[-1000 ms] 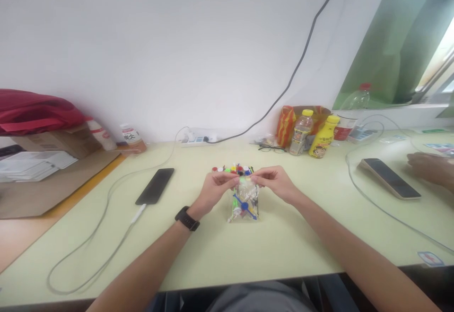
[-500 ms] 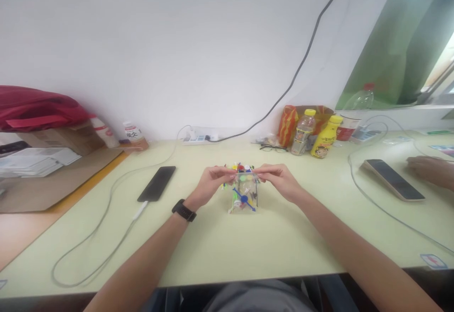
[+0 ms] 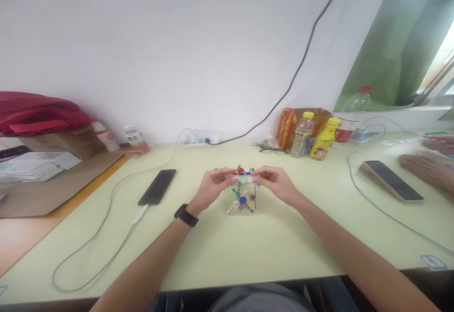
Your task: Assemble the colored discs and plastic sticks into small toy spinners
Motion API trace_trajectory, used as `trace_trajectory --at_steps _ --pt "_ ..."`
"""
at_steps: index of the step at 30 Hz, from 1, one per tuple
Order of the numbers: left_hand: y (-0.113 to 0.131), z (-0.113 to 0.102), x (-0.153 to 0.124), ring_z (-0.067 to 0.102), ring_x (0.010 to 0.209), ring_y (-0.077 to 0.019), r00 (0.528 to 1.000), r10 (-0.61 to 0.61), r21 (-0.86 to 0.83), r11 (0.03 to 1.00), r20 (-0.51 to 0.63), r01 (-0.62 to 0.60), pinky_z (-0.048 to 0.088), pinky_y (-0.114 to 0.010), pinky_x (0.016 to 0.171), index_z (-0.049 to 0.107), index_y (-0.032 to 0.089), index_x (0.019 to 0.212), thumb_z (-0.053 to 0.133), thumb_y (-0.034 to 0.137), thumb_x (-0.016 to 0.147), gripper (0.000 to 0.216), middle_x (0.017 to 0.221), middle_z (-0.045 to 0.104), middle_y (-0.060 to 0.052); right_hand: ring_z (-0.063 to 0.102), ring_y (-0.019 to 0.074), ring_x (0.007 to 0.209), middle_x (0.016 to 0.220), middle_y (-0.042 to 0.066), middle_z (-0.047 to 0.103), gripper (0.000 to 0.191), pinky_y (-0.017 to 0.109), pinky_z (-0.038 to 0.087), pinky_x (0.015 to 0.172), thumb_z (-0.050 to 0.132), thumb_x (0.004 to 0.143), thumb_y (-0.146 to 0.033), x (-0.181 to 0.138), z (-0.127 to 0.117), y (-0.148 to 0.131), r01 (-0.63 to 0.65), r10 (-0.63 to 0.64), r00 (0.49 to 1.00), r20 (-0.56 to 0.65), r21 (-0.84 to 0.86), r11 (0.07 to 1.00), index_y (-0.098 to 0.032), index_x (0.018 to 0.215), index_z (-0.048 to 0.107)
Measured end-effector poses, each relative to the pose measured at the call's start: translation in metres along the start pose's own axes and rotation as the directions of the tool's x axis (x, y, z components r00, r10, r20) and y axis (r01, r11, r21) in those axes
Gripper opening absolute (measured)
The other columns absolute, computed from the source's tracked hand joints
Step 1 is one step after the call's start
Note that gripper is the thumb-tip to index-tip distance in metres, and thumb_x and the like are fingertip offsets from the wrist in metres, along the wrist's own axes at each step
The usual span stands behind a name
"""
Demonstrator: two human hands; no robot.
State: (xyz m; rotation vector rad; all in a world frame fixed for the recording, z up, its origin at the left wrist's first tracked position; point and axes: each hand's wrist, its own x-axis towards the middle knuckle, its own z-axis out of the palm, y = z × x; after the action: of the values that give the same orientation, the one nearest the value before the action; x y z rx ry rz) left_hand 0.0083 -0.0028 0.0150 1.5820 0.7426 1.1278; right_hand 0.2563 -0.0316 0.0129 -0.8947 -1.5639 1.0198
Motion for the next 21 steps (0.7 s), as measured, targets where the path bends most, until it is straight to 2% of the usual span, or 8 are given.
trace_trajectory --at_steps 3,8,14,21 --pt "-0.001 0.001 0.001 0.074 0.1 -0.0253 1.0 0.026 0.01 1.0 0.007 -0.027 0.061 -0.036 0.09 0.081 0.018 0.111 0.084 0.036 0.082 0.034 0.107 0.079 -0.012 0.065 0.0199 0.08 0.089 0.006 0.072 0.043 0.037 0.054 0.078 0.078 0.083 -0.053 0.001 0.0 0.005 -0.005 0.004 1.0 -0.019 -0.051 0.999 -0.02 0.111 0.079" --pt "-0.006 -0.001 0.003 0.074 0.091 -0.0245 0.999 0.047 0.067 0.997 -0.016 -0.045 0.061 -0.035 0.084 0.083 0.016 0.097 0.086 0.039 0.079 0.028 0.097 0.08 -0.011 0.069 0.0225 0.083 0.093 0.009 0.075 0.031 0.037 0.056 0.078 0.074 0.086 -0.051 0.001 0.0 0.005 0.027 -0.036 0.998 -0.048 -0.184 0.983 -0.021 0.093 0.08" --pt "-0.011 -0.008 0.006 0.073 0.082 -0.021 1.0 0.019 0.07 0.997 -0.022 -0.017 0.059 -0.03 0.075 0.083 0.016 0.093 0.087 0.039 0.077 0.029 0.092 0.079 -0.011 0.07 0.0239 0.082 0.092 0.009 0.078 0.032 0.038 0.056 0.077 0.074 0.086 -0.051 0.0 0.002 0.005 0.003 -0.018 0.996 -0.091 -0.16 0.987 -0.021 0.096 0.08" --pt "-0.013 -0.011 0.006 0.072 0.086 -0.0211 1.0 -0.012 0.035 0.999 -0.028 0.013 0.057 -0.03 0.079 0.084 0.018 0.094 0.084 0.035 0.081 0.021 0.091 0.079 -0.01 0.064 0.0208 0.079 0.089 0.008 0.072 0.029 0.035 0.05 0.071 0.073 0.087 -0.047 0.001 -0.004 0.007 0.071 -0.077 0.995 -0.06 -0.094 0.993 -0.025 0.102 0.084"
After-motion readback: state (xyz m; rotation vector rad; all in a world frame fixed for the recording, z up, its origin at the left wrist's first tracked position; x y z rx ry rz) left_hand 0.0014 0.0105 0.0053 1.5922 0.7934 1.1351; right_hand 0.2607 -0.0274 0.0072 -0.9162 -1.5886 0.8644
